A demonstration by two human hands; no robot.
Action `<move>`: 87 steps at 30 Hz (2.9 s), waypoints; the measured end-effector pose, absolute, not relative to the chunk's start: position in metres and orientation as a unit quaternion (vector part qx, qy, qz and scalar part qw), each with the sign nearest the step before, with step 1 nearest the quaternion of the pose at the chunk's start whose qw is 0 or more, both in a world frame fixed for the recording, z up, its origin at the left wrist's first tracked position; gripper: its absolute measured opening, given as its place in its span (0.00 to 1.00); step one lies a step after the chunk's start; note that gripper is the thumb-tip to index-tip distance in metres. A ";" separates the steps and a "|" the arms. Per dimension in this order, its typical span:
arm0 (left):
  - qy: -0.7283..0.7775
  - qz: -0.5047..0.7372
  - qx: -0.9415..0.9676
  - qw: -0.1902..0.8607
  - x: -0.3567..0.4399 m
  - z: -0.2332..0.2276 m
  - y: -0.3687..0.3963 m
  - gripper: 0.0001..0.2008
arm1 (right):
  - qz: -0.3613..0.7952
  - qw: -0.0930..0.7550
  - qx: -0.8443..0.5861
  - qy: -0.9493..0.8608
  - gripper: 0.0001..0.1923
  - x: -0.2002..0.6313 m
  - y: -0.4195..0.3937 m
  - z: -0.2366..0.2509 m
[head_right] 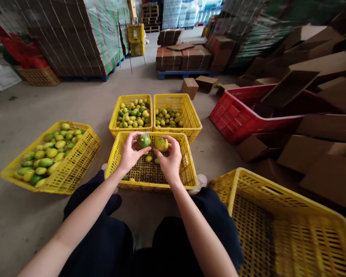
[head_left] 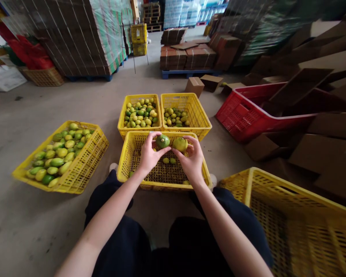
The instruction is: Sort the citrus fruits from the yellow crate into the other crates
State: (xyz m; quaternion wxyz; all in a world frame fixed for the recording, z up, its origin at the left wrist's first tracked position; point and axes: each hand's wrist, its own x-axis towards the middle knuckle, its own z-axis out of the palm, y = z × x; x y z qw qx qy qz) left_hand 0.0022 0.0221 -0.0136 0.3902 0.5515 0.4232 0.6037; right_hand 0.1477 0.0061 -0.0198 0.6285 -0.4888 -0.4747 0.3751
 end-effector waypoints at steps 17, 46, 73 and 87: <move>0.399 0.588 0.584 0.393 0.003 -0.017 0.022 0.24 | 0.338 0.675 -0.436 -0.490 0.23 0.146 0.005 -0.021; 0.327 0.523 0.083 0.783 -0.001 0.005 0.020 0.09 | 0.715 0.578 -0.349 -0.182 0.11 0.146 0.010 -0.008; 0.268 0.532 0.224 0.771 0.003 0.006 0.018 0.13 | 0.685 0.594 -0.297 -0.301 0.08 0.138 0.005 0.003; 0.250 0.507 0.283 0.775 0.000 0.001 0.019 0.18 | 0.676 0.579 -0.249 -0.383 0.07 0.140 0.000 0.003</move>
